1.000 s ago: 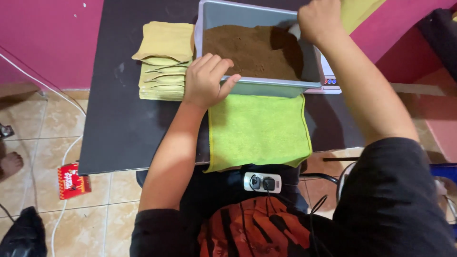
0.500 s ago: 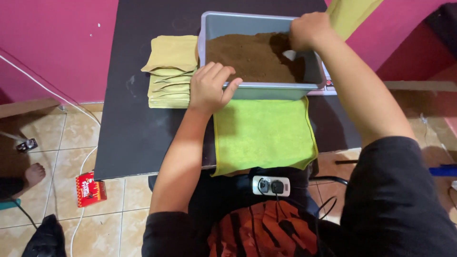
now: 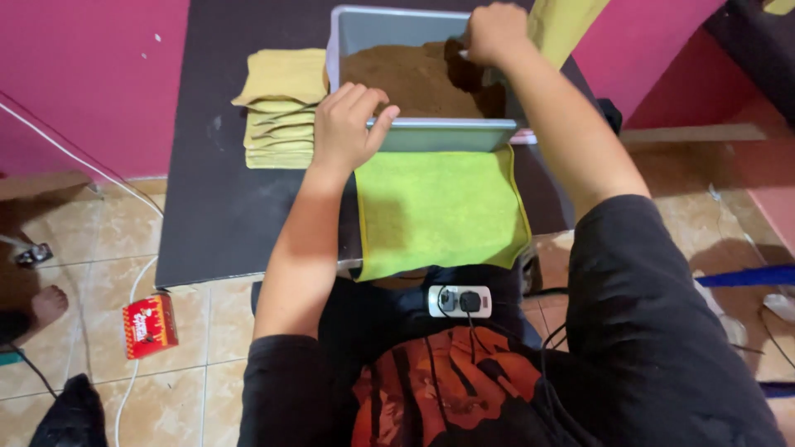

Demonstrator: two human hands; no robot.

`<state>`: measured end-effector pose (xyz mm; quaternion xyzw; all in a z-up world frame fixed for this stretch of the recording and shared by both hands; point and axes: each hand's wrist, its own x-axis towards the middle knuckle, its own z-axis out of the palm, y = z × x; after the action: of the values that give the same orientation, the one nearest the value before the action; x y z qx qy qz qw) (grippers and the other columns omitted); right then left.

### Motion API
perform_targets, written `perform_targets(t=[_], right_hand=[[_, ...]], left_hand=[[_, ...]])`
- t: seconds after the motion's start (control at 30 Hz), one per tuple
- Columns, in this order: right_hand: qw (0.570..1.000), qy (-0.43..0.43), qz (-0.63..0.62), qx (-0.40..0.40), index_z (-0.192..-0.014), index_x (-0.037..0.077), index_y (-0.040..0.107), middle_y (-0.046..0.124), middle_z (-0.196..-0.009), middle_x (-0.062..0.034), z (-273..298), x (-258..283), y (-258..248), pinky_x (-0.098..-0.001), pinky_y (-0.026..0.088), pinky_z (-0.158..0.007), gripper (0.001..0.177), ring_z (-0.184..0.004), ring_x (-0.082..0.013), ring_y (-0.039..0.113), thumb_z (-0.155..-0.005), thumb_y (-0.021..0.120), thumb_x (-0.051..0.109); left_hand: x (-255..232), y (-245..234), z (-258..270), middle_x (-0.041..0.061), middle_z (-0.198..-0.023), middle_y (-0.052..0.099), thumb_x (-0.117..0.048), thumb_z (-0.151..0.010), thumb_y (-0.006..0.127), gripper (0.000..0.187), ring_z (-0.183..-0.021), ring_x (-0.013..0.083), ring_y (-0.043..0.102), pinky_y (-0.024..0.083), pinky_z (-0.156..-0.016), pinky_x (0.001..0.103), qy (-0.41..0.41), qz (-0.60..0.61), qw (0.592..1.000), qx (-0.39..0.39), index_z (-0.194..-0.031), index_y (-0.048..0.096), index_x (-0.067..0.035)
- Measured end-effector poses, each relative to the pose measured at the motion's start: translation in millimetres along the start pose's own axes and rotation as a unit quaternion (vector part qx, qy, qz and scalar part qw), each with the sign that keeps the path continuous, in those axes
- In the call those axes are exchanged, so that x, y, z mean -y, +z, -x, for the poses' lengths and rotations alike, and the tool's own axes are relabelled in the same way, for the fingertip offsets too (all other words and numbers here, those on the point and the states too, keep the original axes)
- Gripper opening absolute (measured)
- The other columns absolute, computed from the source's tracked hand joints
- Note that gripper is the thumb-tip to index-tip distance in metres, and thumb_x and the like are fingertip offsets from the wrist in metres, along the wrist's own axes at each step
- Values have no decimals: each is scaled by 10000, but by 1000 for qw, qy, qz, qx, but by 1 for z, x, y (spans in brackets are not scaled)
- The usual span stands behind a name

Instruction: Filling yellow coffee bags with grounds using a spoon and weighing them on a digital scale

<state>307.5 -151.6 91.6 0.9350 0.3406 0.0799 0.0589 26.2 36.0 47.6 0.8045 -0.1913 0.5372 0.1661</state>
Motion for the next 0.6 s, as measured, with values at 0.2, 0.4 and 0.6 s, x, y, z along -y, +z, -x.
perform_targets(t=[0.2, 0.4, 0.6], right_hand=[[997, -17, 62, -48, -1004, 438, 811, 789, -949, -72, -6, 4, -27, -499, 583, -679, 283, -887, -396, 742, -802, 633, 353], [1000, 7, 8, 25, -1024, 359, 813, 763, -1024, -127, -5, 17, 4, -504, 564, -744, 288, -935, -410, 713, -821, 634, 260], [997, -51, -51, -24, -1078, 384, 807, 787, -1027, 56, 11, 5, -16, -529, 574, -746, 181, -952, -286, 728, -922, 714, 385]], left_hand=[[6, 2, -1, 57, -815, 643, -319, -1060, 594, 279, -724, 273, 601, 451, -624, 396, -12, -7, 1000, 6, -932, 680, -86], [3, 6, 7, 32, -803, 664, -283, -1047, 642, 253, -707, 221, 611, 461, -591, 352, -25, -6, 1000, 5, -895, 691, -87], [5, 6, 6, 25, -823, 680, -270, -1035, 670, 225, -728, 217, 615, 466, -596, 349, -22, -5, 1000, 5, -899, 683, -91]])
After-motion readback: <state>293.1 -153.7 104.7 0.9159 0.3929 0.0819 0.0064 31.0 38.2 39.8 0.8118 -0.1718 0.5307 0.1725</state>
